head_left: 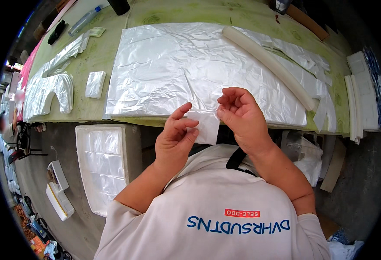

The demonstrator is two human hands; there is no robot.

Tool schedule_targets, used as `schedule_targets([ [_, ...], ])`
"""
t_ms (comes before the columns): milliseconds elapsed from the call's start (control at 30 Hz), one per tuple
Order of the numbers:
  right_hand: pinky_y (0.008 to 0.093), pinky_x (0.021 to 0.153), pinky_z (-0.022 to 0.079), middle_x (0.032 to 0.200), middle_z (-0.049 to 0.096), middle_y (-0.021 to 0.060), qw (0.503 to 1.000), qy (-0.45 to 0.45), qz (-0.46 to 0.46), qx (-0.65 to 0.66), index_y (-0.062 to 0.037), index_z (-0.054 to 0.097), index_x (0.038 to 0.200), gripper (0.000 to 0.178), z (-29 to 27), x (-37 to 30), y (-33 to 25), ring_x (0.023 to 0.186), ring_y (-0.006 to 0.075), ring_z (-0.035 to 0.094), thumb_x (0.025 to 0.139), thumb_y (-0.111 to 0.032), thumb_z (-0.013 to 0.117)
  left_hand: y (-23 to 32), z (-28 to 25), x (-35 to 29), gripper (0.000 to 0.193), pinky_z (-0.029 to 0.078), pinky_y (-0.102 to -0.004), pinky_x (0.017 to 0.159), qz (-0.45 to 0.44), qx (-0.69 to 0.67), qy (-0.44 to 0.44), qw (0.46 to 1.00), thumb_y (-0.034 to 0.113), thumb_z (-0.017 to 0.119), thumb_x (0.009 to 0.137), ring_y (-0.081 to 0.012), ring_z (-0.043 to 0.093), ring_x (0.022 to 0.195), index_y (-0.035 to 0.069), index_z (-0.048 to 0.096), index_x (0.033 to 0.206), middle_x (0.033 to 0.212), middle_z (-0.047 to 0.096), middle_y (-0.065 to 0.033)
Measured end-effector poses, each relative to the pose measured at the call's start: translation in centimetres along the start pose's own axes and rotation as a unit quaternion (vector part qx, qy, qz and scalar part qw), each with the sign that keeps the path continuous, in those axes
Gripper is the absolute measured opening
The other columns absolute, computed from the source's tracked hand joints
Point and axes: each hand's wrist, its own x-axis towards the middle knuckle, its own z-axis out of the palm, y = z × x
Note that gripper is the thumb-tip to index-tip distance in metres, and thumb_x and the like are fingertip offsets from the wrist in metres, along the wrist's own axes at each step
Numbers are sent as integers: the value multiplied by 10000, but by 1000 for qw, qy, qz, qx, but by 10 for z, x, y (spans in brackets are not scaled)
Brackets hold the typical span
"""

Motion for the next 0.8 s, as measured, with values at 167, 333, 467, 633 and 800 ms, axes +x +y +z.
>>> schedule_targets([
  [167, 266, 919, 506, 1093, 588, 50, 998, -29, -43, -35, -29, 552, 1240, 388, 0, 1, 3, 1015, 111, 570, 886, 94, 651, 0, -2, 1, 319, 489, -237, 880, -86, -12, -2, 996, -130, 603, 931, -82, 587, 1048, 35, 643, 1201, 1357, 566, -82],
  [333, 297, 861, 545, 1054, 596, 49, 990, -1, -139, -32, -35, 567, 1173, 318, -5, 2, -9, 952, 113, 584, 901, 128, 596, 36, -43, 22, 360, 484, -260, 948, -9, 69, 93, 993, -133, 583, 925, -117, 615, 1077, 33, 637, 1240, 1226, 650, -45],
  [467, 307, 849, 554, 1052, 608, 57, 995, 21, -96, -24, -31, 571, 1162, 265, -24, 1, 2, 938, 122, 595, 929, 95, 564, 82, -143, 70, 338, 478, -290, 969, -23, 153, 285, 946, -17, 532, 905, -151, 627, 1057, -32, 664, 1215, 1161, 679, -80],
  [633, 292, 825, 548, 1027, 625, 54, 999, 22, -40, -17, -32, 581, 1137, 212, -31, -4, 11, 887, 124, 608, 949, 64, 561, 112, -232, 115, 331, 467, -235, 876, -94, 278, 307, 905, 14, 519, 890, -112, 606, 950, 26, 720, 1151, 1079, 682, -58],
  [800, 294, 870, 527, 1051, 628, 58, 995, 47, -48, -72, -24, 582, 1125, 207, -43, -10, 5, 923, 135, 609, 940, 69, 570, 79, -271, 125, 359, 475, -339, 1003, 0, 607, 247, 755, 36, 549, 844, -251, 611, 1161, 118, 757, 1126, 1283, 652, -110],
])
